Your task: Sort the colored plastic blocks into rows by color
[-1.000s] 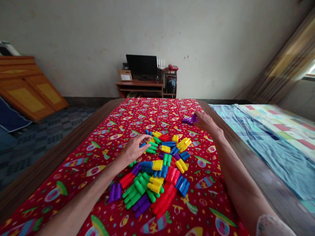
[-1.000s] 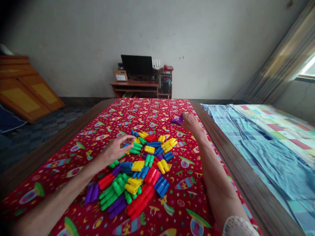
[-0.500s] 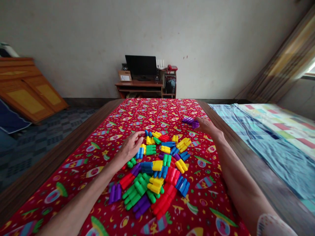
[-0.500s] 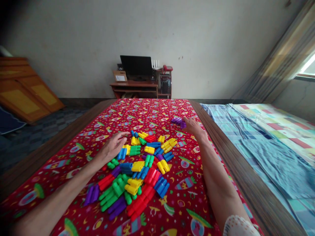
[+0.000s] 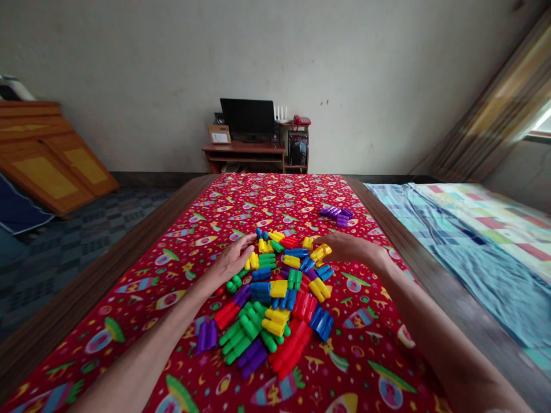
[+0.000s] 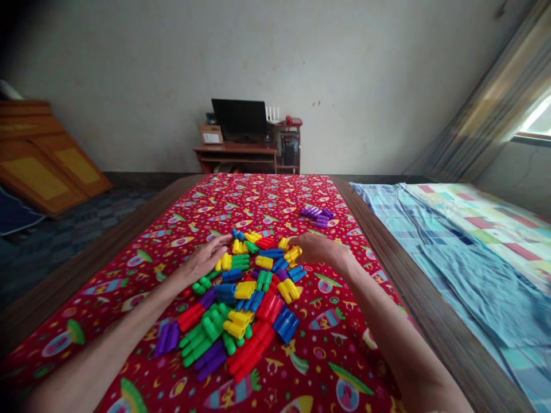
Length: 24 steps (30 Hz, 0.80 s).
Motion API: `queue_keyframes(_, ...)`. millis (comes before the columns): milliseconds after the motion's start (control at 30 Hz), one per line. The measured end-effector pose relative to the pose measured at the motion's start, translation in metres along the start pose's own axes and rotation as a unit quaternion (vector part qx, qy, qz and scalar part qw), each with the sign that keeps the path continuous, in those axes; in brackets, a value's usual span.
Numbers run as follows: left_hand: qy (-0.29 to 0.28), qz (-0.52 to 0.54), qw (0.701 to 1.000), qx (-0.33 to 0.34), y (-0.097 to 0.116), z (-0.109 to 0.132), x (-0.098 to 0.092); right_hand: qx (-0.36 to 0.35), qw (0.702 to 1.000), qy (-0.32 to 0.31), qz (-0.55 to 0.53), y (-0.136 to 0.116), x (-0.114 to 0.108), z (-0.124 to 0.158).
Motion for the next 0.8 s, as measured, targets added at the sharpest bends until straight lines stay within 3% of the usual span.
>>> queue_keyframes(100,0.014,-0.011,1.0,0.003,-0.009,-0.002,0.001,-0.031,0.999,0.039,-0.019,0.005,0.023,0.012)
queue_keyframes(200,0.017,-0.029,0.999,0.01,-0.013,-0.003,0.002,-0.015,0.996,0.079,-0.033,0.015,0.031,0.017)
queue_keyframes(467,0.013,-0.031,0.999,0.005,-0.006,-0.002,0.0,0.116,0.993,0.032,0.015,0.039,0.006,0.041)
queue_keyframes(667,0.002,-0.05,0.999,-0.01,0.0,-0.001,-0.002,0.238,0.968,0.044,0.058,0.061,-0.001,0.057)
queue_keyframes(800,0.013,-0.051,0.999,-0.006,-0.001,-0.001,-0.002,0.194,0.979,0.017,-0.057,0.064,0.006,0.052)
Point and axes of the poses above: each hand's wrist, its own z-axis away from the middle knuckle, its own x-axis out of the palm, y = z × x, the point moved 4 cm from there along -z, towards the middle knuckle, and after that the axes turned 6 degrees about -y, right-handed, at the moved point
